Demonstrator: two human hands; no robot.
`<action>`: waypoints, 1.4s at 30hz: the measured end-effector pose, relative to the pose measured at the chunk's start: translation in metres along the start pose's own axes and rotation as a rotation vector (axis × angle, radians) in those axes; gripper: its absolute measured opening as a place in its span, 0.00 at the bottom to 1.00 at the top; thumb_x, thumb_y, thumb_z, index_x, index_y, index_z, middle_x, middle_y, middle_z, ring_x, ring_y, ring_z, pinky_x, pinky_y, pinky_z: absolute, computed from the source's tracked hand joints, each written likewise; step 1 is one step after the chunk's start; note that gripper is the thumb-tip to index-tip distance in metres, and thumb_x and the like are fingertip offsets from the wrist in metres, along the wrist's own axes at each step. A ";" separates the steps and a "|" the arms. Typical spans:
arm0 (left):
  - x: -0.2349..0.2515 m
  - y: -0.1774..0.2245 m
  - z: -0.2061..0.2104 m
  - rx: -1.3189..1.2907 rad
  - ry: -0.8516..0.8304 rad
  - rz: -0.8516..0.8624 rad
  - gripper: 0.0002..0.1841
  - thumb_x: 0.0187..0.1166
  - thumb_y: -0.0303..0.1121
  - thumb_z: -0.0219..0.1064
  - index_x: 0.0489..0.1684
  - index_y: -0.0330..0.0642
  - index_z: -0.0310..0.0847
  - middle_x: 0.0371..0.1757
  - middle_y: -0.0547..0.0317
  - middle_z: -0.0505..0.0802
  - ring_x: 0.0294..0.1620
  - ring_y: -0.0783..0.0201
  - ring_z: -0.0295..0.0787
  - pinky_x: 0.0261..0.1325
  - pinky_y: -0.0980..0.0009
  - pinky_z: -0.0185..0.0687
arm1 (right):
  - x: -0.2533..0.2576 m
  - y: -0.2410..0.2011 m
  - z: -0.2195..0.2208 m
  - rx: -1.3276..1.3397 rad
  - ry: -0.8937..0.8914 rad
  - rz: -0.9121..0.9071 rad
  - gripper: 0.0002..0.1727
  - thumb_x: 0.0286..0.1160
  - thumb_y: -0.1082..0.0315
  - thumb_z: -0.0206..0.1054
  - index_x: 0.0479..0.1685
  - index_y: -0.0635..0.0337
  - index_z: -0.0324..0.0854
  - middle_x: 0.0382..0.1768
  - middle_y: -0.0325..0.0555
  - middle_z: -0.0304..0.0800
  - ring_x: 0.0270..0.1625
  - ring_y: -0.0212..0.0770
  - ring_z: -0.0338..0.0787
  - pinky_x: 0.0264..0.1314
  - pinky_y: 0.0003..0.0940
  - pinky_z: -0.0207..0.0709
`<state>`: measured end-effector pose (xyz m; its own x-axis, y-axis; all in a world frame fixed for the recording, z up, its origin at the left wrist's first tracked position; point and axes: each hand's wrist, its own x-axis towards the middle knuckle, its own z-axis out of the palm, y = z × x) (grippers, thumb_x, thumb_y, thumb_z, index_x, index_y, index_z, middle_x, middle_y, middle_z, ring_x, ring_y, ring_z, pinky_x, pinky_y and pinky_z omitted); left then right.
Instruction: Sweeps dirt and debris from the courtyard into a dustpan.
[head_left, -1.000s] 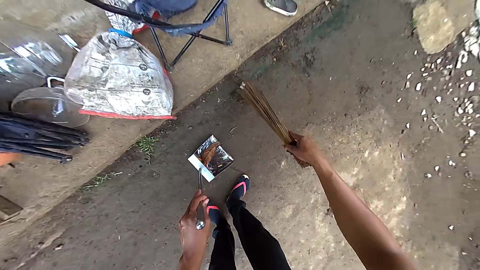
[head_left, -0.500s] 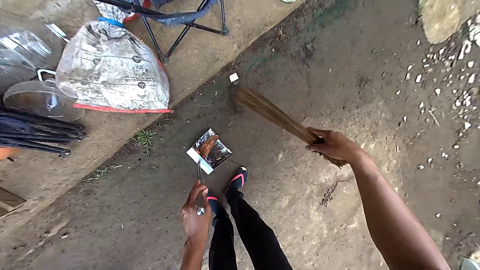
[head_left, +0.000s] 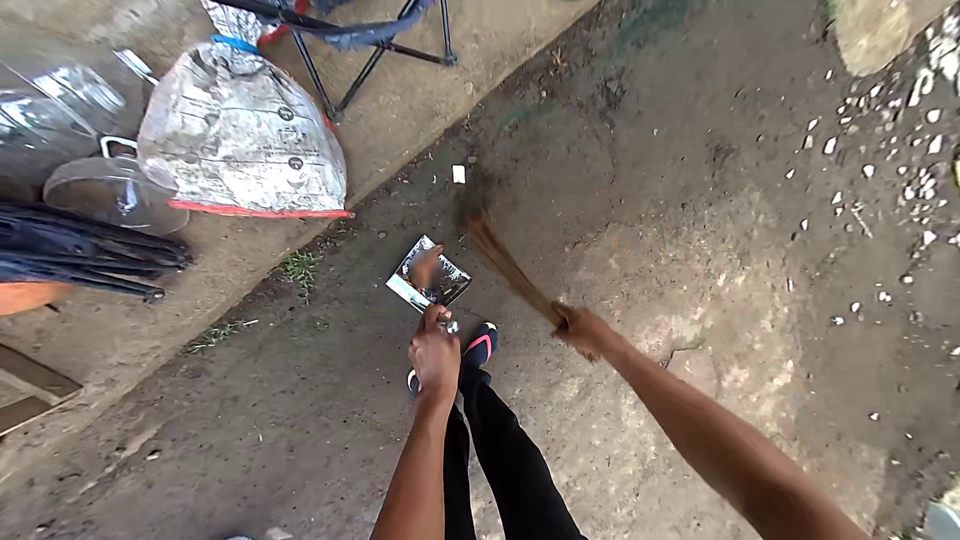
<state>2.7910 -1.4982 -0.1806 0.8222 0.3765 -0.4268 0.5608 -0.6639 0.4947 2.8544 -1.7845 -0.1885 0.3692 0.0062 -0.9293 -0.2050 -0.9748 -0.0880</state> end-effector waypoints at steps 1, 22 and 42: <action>0.003 0.002 -0.002 0.020 -0.024 -0.017 0.12 0.85 0.30 0.61 0.57 0.39 0.87 0.49 0.41 0.95 0.46 0.39 0.95 0.50 0.41 0.87 | -0.029 0.002 0.013 0.032 -0.022 0.007 0.46 0.74 0.52 0.76 0.94 0.45 0.58 0.62 0.63 0.89 0.63 0.65 0.90 0.68 0.69 0.78; -0.039 -0.029 -0.041 -0.003 -0.055 -0.057 0.13 0.86 0.34 0.61 0.62 0.43 0.86 0.51 0.39 0.95 0.52 0.38 0.94 0.56 0.39 0.85 | -0.155 -0.016 0.087 0.276 0.130 0.064 0.46 0.76 0.49 0.73 0.95 0.44 0.57 0.62 0.58 0.91 0.60 0.58 0.93 0.67 0.64 0.82; -0.083 -0.005 0.062 -0.209 0.316 -0.300 0.11 0.84 0.31 0.65 0.55 0.36 0.88 0.49 0.43 0.96 0.48 0.46 0.96 0.55 0.42 0.87 | -0.022 0.031 -0.074 -0.250 -0.141 -0.103 0.46 0.76 0.49 0.69 0.97 0.38 0.51 0.62 0.63 0.90 0.63 0.66 0.90 0.63 0.71 0.80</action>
<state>2.7141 -1.5667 -0.1945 0.5923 0.7310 -0.3389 0.7586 -0.3642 0.5402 2.9068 -1.8309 -0.1444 0.2433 0.1215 -0.9623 0.0629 -0.9920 -0.1094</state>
